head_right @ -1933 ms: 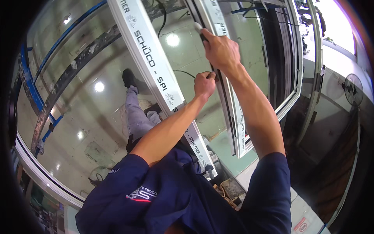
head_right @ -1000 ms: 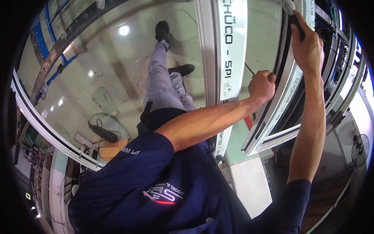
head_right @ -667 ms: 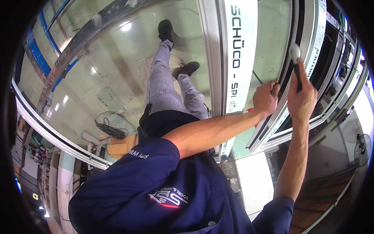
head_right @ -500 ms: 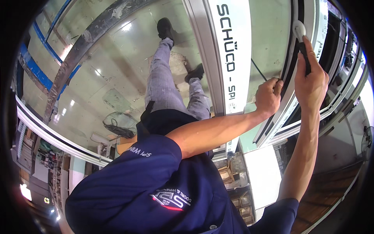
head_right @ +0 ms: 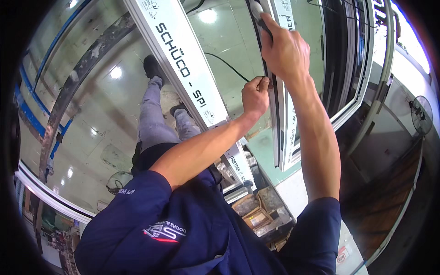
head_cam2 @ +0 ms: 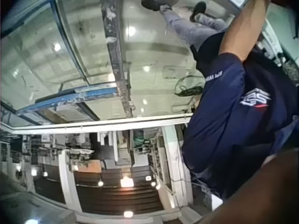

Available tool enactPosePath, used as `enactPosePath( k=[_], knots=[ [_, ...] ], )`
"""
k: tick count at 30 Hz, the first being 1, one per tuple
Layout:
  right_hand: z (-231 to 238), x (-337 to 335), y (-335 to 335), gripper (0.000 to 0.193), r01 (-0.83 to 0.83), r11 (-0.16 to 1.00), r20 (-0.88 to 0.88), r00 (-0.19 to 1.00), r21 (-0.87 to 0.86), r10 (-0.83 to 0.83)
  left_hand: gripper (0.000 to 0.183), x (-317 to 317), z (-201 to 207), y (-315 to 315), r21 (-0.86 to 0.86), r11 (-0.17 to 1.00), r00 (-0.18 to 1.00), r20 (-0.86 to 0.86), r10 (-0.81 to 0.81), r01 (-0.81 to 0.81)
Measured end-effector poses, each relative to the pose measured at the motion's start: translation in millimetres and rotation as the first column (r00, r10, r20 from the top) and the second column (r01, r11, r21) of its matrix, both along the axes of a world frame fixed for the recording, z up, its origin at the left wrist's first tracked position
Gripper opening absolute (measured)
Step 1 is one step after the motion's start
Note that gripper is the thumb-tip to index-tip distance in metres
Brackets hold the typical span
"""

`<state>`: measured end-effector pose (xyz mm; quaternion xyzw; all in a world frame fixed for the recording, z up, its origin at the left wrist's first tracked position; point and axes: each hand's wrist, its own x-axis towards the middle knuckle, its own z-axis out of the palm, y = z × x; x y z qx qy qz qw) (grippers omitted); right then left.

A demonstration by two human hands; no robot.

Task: Manually assembling a window frame by inserting glass and securing components with a mallet and gasket tool.

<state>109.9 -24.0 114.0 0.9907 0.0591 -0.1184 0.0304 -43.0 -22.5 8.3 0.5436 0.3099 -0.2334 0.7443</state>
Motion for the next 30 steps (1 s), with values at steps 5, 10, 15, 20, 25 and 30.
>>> enactPosePath(
  k=[5, 10, 15, 20, 25, 30],
  knots=[
    [5.0, -40.7, -26.9, 0.044, -0.037, 0.999, -0.004, 0.999, -0.037, 0.037, 0.032, 5.4, 1.4, 2.5, -0.012, 0.998, 0.998, -0.026, -0.064, 0.063],
    [15.7, -89.7, -47.3, 0.045, 0.013, 1.000, -0.118, 0.993, -0.022, -0.016, 0.032, 6.5, -5.1, -2.3, 0.003, 0.999, 0.990, -0.132, -0.048, 0.049],
    [6.4, -39.6, -24.7, 0.044, -0.033, 0.999, -0.043, 0.999, -0.007, 0.032, 0.035, 7.2, -10.9, -3.4, 0.071, 0.986, 0.989, -0.021, -0.148, 0.149],
    [15.3, -96.1, -42.7, 0.045, 0.028, 0.998, -0.139, 0.990, -0.054, -0.035, 0.034, 12.2, -6.1, 6.1, -0.061, 0.994, 0.993, -0.082, -0.091, 0.086],
    [17.7, -119.2, -59.6, 0.047, 0.041, 0.999, -0.113, 0.993, -0.034, -0.045, 0.035, -1.0, 10.0, -5.6, -0.064, 0.996, 0.985, -0.155, -0.072, 0.062],
    [2.3, -59.2, -28.7, 0.046, -0.007, 1.000, 0.019, 1.000, 0.009, 0.007, 0.027, -50.0, 13.5, -32.1, 0.173, 0.984, 0.998, 0.034, -0.044, 0.037]
  ],
)
